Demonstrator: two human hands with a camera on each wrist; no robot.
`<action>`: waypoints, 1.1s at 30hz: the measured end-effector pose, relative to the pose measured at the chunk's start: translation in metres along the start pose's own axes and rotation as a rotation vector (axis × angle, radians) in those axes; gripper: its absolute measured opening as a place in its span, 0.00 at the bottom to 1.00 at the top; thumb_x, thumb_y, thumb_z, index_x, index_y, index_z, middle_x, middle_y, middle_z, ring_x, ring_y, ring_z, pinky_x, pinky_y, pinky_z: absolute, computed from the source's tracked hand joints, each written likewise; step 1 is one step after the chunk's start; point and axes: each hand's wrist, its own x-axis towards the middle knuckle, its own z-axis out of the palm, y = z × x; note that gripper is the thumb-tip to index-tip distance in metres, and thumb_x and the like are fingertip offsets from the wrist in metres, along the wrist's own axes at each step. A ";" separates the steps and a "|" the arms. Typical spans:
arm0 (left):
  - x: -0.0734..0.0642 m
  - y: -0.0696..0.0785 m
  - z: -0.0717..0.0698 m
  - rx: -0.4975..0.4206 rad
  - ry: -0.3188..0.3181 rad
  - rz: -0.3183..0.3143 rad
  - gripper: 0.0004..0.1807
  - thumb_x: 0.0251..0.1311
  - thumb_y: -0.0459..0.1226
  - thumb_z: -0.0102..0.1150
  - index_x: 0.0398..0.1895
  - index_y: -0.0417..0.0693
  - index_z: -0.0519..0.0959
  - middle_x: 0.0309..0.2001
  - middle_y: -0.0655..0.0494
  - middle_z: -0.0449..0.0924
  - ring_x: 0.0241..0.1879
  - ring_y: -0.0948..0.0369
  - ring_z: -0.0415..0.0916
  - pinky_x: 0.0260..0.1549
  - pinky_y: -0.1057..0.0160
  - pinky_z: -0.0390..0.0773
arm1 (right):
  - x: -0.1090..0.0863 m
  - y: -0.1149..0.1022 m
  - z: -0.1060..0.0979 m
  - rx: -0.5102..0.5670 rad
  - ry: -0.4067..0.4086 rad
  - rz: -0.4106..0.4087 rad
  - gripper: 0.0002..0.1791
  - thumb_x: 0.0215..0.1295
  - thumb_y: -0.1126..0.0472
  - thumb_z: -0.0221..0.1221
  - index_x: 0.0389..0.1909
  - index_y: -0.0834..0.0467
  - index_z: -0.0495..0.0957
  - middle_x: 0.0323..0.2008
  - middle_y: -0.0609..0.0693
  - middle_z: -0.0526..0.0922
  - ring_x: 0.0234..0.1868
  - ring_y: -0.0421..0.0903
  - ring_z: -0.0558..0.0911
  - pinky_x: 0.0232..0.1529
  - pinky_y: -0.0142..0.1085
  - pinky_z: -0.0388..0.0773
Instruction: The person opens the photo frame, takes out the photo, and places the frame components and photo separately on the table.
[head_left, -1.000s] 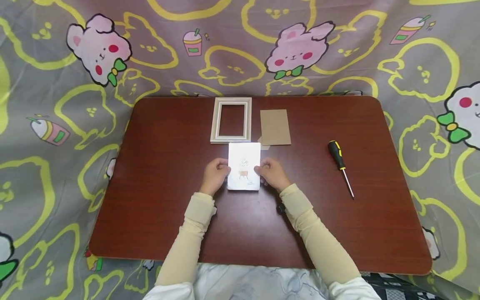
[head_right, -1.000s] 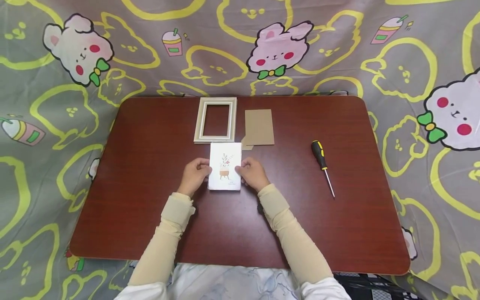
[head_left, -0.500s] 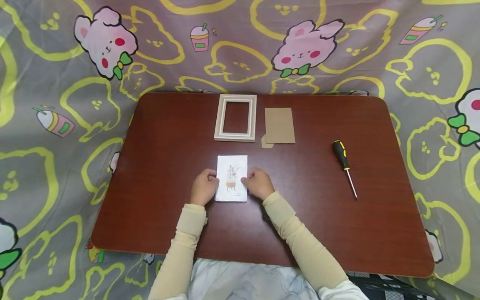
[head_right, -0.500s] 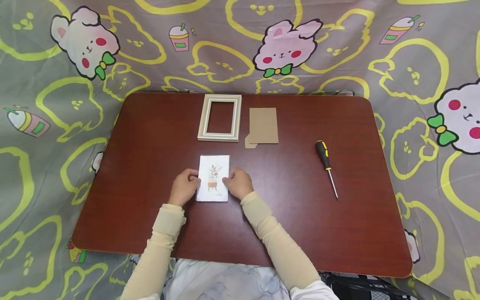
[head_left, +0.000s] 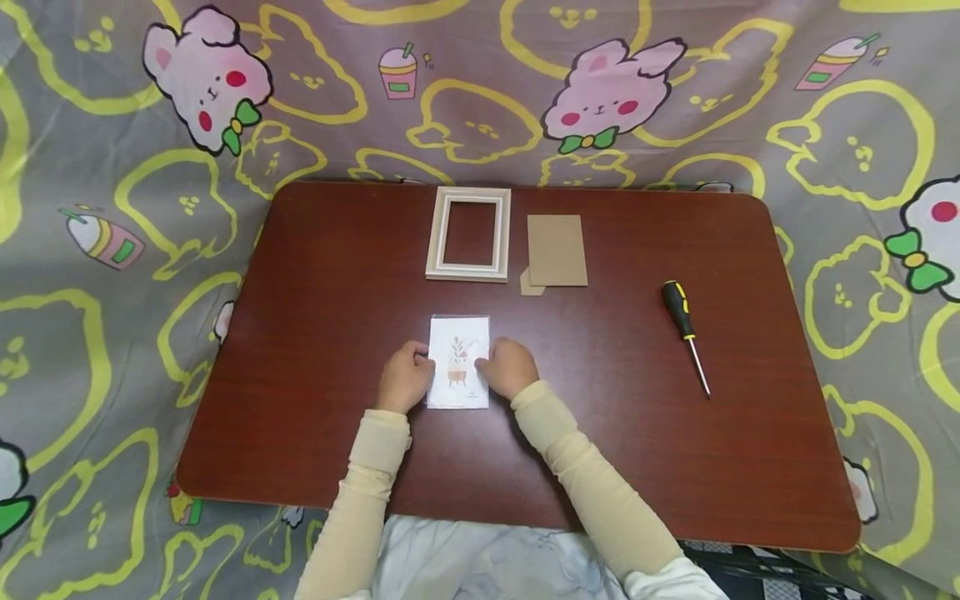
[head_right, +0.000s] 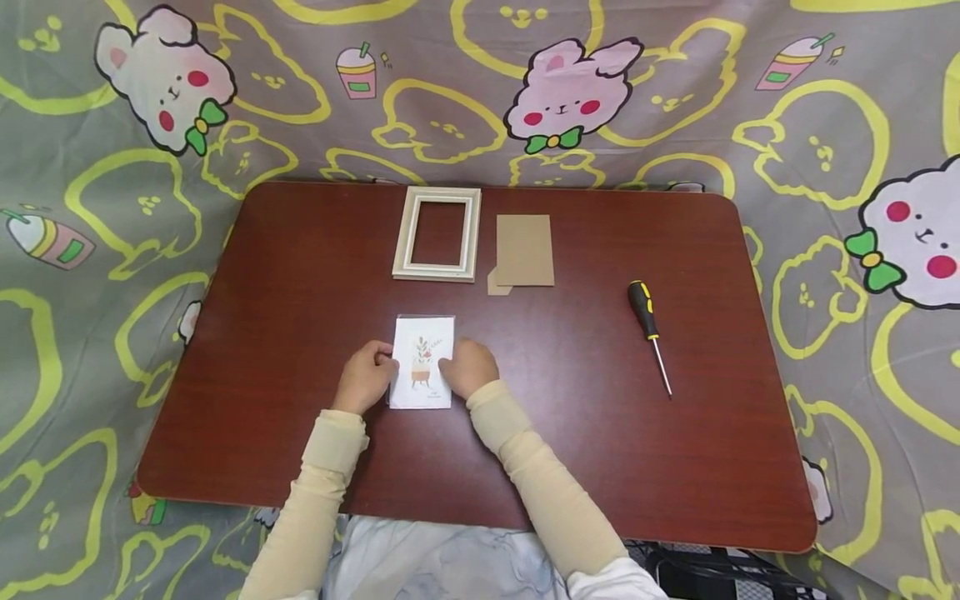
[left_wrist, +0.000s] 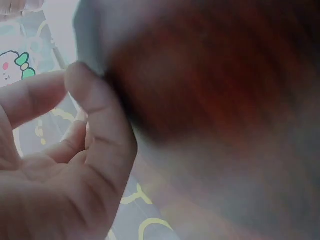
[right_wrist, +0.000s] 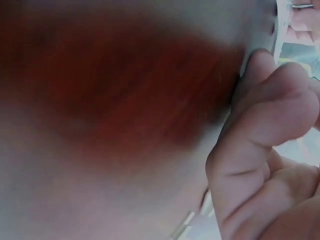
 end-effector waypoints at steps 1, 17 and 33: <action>0.000 0.000 0.000 0.004 -0.005 0.002 0.18 0.67 0.36 0.53 0.56 0.38 0.79 0.44 0.43 0.82 0.45 0.48 0.77 0.48 0.48 0.74 | 0.000 0.000 0.001 -0.014 0.005 -0.010 0.15 0.63 0.59 0.64 0.21 0.59 0.72 0.20 0.51 0.74 0.24 0.50 0.73 0.30 0.43 0.72; -0.004 0.004 -0.004 0.044 -0.010 0.023 0.21 0.68 0.41 0.53 0.57 0.37 0.79 0.48 0.43 0.78 0.49 0.47 0.75 0.51 0.48 0.73 | -0.006 -0.011 0.003 -0.146 0.047 -0.046 0.19 0.67 0.56 0.63 0.44 0.70 0.77 0.34 0.66 0.84 0.36 0.62 0.84 0.38 0.53 0.80; -0.009 0.014 -0.008 0.064 -0.013 0.059 0.21 0.69 0.41 0.52 0.61 0.41 0.78 0.48 0.46 0.75 0.49 0.48 0.73 0.52 0.46 0.72 | -0.012 -0.014 0.002 -0.197 0.068 -0.060 0.18 0.69 0.52 0.59 0.32 0.66 0.78 0.24 0.58 0.80 0.26 0.56 0.81 0.29 0.49 0.78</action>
